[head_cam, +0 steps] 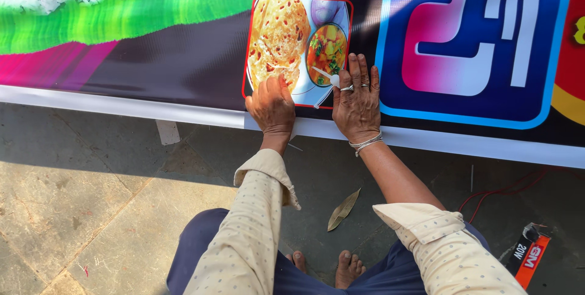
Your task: The person sits on the floor and attaches a large printed banner to a metal frame using a glue gun and zip ties. They apply glue along the edges, press the banner onto the frame, and secure it with zip ties.
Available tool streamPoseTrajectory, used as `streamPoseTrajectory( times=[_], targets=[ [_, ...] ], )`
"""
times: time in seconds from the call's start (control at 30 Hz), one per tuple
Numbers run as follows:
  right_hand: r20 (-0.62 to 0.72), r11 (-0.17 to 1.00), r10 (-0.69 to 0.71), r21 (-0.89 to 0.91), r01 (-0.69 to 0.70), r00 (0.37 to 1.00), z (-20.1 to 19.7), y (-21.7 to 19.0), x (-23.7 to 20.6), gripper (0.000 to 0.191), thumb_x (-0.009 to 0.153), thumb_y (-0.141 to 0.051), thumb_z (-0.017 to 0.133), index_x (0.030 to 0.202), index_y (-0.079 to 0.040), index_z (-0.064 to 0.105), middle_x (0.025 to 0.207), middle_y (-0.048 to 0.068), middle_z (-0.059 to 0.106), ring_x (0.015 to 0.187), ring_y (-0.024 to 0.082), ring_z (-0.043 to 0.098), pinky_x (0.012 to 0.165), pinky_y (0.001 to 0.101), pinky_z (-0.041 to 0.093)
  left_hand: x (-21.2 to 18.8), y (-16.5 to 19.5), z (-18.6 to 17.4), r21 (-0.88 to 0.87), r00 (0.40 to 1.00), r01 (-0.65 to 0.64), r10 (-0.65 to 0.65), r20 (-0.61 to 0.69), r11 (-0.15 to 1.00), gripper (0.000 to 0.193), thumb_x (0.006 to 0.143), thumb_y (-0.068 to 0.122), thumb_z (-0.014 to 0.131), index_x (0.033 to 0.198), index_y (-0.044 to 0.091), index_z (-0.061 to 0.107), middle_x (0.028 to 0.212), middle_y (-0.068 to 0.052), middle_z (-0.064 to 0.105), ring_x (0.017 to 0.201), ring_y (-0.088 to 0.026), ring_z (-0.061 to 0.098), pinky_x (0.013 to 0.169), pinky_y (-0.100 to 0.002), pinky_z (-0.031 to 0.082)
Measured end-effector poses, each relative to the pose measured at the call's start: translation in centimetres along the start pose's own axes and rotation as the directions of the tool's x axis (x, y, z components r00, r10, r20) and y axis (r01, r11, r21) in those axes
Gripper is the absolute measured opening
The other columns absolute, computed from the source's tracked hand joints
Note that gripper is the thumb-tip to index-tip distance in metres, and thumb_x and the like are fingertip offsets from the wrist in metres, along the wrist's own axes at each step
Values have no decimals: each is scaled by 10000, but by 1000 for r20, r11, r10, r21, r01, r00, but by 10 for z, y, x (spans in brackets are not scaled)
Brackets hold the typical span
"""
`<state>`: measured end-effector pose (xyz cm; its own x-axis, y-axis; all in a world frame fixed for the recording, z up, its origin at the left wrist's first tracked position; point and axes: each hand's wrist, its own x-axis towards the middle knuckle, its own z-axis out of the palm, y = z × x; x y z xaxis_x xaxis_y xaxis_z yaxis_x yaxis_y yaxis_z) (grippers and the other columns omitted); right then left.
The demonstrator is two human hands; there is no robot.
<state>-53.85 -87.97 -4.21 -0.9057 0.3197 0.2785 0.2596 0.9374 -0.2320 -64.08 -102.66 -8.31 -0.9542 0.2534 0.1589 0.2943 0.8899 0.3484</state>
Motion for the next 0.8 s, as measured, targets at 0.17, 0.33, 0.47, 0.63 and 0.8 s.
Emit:
streamPoseTrajectory(
  times=[0.17,0.33,0.47,0.63,0.8],
  targets=[
    [-12,1000,14,-5,-14,1000,-4,-2,3,431,1058,-202,583,1436,-64,428,1665,192,291,1576,328,226,1292,548,167,-1,6,-3,117,984,-178,179,7,977,500,1085,454,506,1380,52,513,1411,-164,464,1374,-354,385,1125,-545,275],
    [29,996,82,21,-83,996,-13,-5,8,413,1029,-207,598,1384,-66,441,1655,190,289,1579,332,227,1292,553,152,-17,53,9,-99,988,-144,149,43,985,585,1033,477,453,1508,148,359,1593,-180,288,1546,-405,118,1225,-612,23],
    [15,990,138,34,-138,990,-19,-5,12,378,1025,-195,607,1357,-71,475,1663,176,277,1580,326,219,1291,565,126,-26,62,15,-102,996,-87,89,9,991,625,1076,444,465,1592,148,271,1642,-187,259,1582,-412,103,1263,-622,13],
    [-22,976,190,116,-186,982,-22,3,15,360,1002,-164,619,1337,-90,510,1664,167,253,1577,328,184,1281,584,102,-25,57,14,-91,990,-131,135,39,987,634,1080,417,516,1621,191,275,1670,-141,248,1572,-400,124,1269,-629,27],
    [-45,973,198,128,-191,979,-28,35,2,334,1005,-155,621,1315,-111,507,1684,178,206,1592,357,157,1294,586,81,-26,61,9,-103,987,-117,128,99,988,605,1066,400,514,1592,200,291,1659,-137,247,1562,-422,123,1222,-663,20]
  ],
)
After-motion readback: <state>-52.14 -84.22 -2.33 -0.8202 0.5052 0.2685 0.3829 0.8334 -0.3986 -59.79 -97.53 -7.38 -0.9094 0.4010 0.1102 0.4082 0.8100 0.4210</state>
